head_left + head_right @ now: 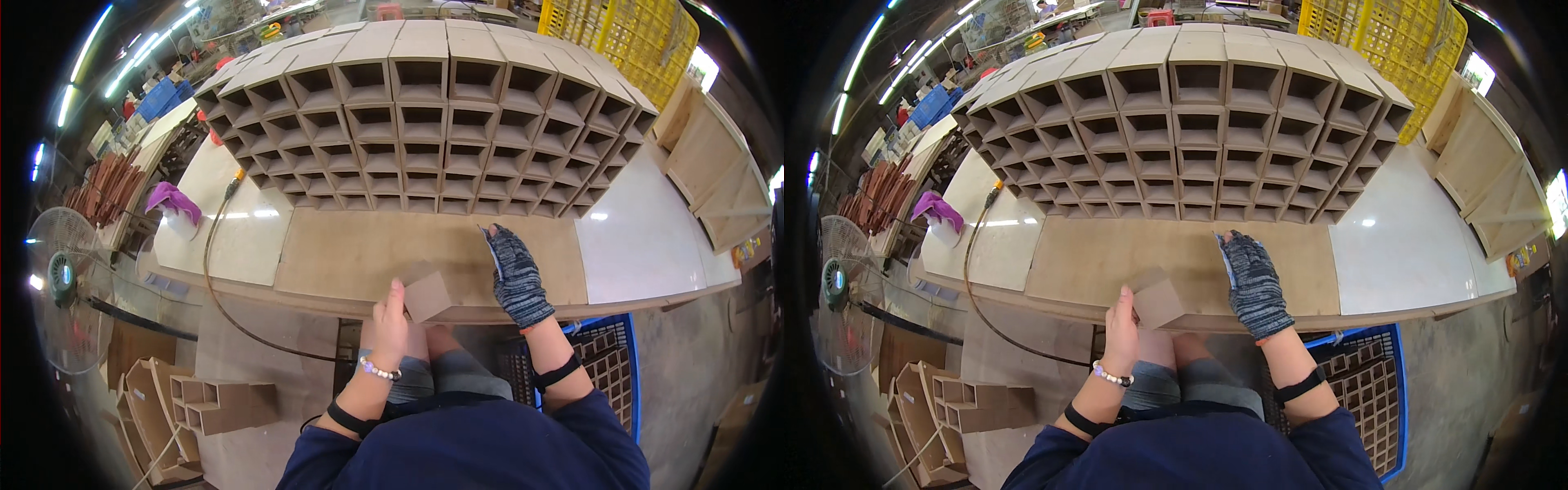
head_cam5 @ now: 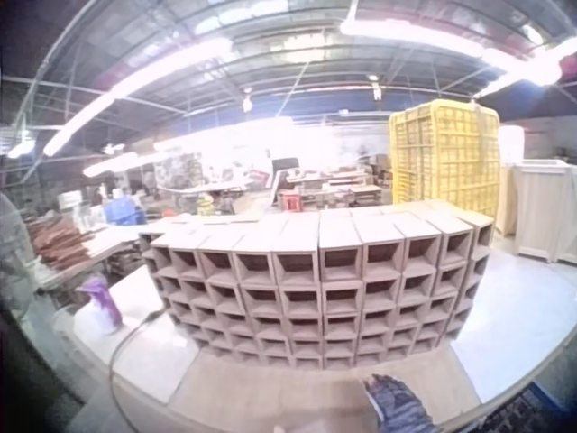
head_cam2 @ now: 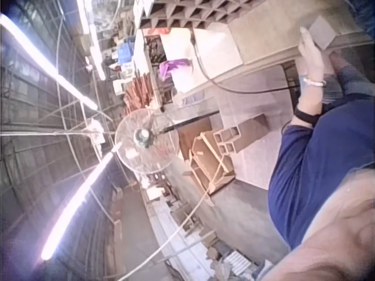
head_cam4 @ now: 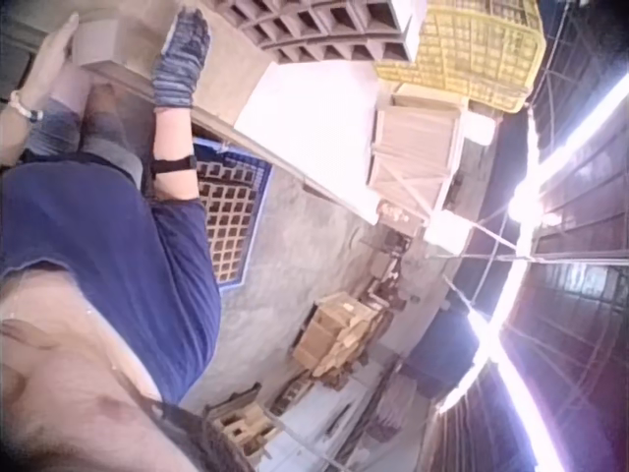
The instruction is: The person is sanding individual wooden blocks using sandpaper and then placing them into a larger wooden grid structure.
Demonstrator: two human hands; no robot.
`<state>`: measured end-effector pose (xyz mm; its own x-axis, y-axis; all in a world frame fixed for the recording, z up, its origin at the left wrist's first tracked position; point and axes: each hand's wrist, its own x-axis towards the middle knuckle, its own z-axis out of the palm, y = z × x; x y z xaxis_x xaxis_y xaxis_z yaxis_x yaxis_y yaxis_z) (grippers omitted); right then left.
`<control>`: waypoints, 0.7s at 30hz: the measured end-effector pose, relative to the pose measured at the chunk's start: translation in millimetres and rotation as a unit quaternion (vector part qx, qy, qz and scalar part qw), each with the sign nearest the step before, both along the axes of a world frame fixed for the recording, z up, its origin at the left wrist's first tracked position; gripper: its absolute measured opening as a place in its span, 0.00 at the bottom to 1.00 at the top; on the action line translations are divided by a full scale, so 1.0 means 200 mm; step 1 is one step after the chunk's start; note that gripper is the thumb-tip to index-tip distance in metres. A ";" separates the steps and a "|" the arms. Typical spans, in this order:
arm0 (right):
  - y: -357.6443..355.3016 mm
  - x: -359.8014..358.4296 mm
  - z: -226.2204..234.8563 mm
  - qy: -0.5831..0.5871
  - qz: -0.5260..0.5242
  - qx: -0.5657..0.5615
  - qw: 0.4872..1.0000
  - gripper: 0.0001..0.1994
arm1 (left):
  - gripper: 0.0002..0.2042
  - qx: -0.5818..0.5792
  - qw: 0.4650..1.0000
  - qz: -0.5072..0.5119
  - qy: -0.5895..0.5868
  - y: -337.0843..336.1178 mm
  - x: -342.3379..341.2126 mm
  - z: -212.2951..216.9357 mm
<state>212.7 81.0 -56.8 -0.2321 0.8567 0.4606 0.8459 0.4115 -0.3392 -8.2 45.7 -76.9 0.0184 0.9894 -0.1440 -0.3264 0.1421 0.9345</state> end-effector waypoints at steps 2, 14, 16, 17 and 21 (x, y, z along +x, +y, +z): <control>-0.01 0.00 0.03 0.015 0.001 -0.004 1.000 0.28 | 0.12 -0.039 0.997 0.026 -0.066 0.01 0.00 0.01; -0.15 -0.27 0.30 0.053 0.116 0.100 0.987 0.26 | 0.18 0.161 0.977 -0.049 0.133 -0.08 0.08 0.12; -0.19 -0.32 0.29 -0.069 0.185 0.123 0.973 0.21 | 0.18 0.224 0.957 -0.027 0.184 -0.10 0.08 0.07; -0.17 -0.32 0.28 -0.069 0.183 0.124 0.973 0.21 | 0.18 0.225 0.956 -0.029 0.185 -0.11 0.07 0.09; 0.00 -0.19 0.18 -0.196 0.003 0.010 0.981 0.16 | 0.19 0.242 0.956 -0.035 0.161 -0.15 0.07 0.15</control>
<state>173.9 80.6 -21.4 -0.3991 0.8469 0.3512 0.9074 0.4198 0.0189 5.7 15.8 -47.7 0.1181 0.9396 0.3212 -0.0159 -0.3217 0.9467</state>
